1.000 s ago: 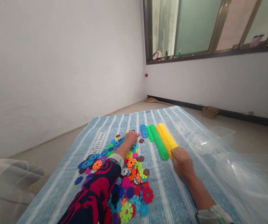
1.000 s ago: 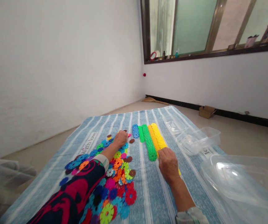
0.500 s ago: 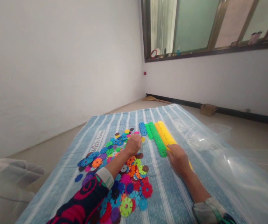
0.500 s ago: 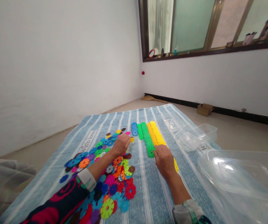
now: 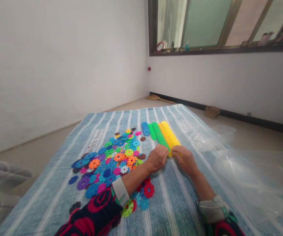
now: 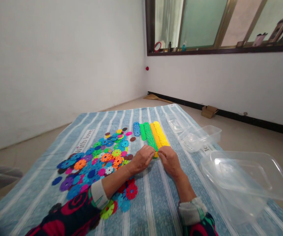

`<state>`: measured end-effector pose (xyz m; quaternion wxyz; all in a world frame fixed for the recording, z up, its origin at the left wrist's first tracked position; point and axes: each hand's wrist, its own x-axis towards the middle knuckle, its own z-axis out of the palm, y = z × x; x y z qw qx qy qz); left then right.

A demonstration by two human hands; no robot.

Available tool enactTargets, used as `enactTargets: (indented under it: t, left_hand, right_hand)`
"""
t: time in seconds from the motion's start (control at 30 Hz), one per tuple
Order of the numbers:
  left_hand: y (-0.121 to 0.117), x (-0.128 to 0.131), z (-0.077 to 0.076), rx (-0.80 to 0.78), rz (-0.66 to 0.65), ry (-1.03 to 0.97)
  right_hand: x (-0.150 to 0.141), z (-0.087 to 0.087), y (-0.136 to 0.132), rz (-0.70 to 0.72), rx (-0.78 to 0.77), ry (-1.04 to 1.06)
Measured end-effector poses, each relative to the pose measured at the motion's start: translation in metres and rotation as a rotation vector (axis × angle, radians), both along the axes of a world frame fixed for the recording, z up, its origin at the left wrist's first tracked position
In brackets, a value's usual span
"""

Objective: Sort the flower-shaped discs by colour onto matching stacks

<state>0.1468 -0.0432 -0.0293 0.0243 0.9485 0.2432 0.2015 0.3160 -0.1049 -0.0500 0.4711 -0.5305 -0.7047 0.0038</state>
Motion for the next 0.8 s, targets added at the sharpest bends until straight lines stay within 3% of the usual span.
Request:
enactTargets:
  t: [0.23, 0.43, 0.8]
  left_hand:
    - [0.024, -0.022, 0.014, -0.055, 0.123, -0.066]
    - [0.052, -0.061, 0.023, -0.092, 0.368, 0.061]
    - [0.102, -0.13, 0.036, -0.098, 0.747, 0.131]
  right_hand:
    - [0.027, -0.006, 0.002, -0.083, -0.048, -0.239]
    - [0.02, -0.01, 0.004, -0.133, -0.079, -0.43]
    - [0.018, -0.02, 0.007, -0.209, -0.005, -0.396]
